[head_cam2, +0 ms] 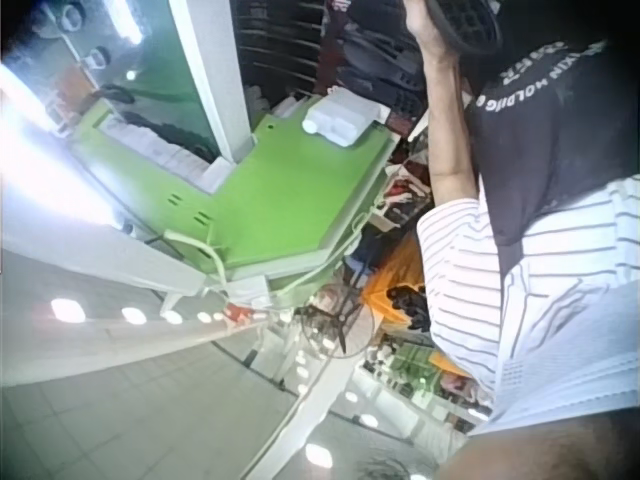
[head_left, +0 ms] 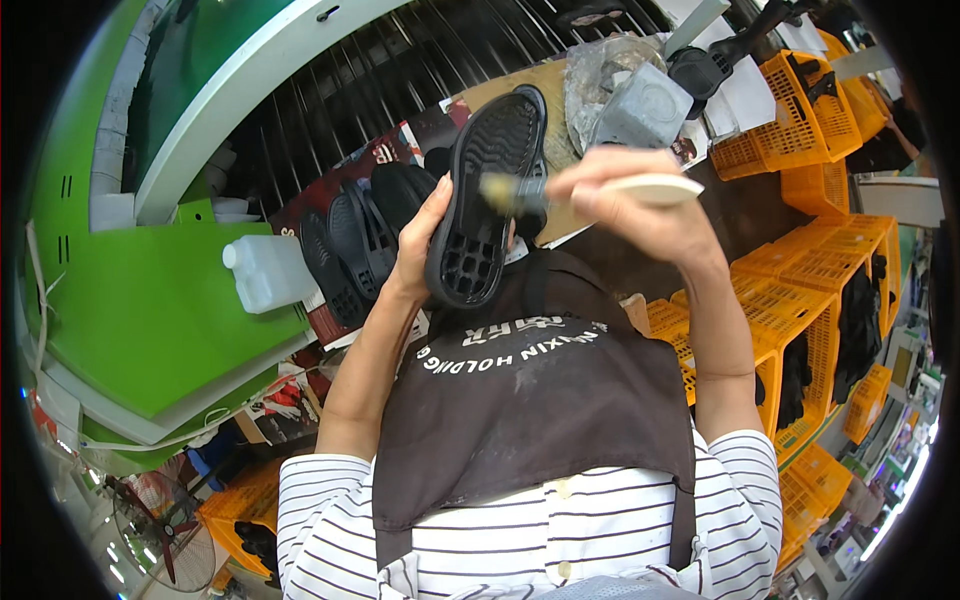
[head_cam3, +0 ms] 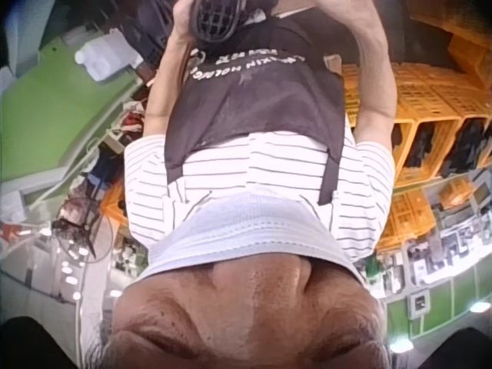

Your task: The recorder applies glue or adhesive to the undersides of black shoe soles using a brush, then places them on a conveyor belt.

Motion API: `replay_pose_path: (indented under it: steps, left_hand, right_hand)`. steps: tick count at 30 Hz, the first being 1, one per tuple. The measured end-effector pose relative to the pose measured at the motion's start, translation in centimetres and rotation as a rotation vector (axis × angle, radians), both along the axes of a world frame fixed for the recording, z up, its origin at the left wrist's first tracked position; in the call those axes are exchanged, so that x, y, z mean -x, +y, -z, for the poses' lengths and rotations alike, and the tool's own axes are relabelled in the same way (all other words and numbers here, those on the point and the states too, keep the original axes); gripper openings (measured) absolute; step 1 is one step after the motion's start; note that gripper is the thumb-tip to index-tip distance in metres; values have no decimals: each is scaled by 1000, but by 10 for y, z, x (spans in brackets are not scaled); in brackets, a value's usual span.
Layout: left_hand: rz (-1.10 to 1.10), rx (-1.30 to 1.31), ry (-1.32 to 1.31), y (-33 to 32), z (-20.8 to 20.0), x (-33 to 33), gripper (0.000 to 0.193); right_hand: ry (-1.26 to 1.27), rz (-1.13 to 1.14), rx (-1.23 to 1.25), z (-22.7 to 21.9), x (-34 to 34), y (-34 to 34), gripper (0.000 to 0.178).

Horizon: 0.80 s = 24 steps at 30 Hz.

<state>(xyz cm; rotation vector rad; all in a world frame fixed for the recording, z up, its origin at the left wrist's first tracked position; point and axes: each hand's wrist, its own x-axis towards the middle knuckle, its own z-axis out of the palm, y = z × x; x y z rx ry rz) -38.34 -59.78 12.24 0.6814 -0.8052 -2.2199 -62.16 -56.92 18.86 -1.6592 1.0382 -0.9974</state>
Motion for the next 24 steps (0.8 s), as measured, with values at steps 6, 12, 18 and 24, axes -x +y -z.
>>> replay_pose_path:
  steps: [6,12,18,24]
  left_hand:
    - [-20,-36,30,-1,17,8,60]
    - [29,-45,176,-10,34,1,58]
    - [19,-49,86,-2,25,9,60]
    - [28,9,131,-4,29,6,62]
  right_hand:
    - [313,72,404,19,-23,2,17]
    - [149,-320,226,-4,-35,21,15]
    - [-121,46,-392,22,-5,-35,24]
    - [233,86,450,37,-15,-32,14]
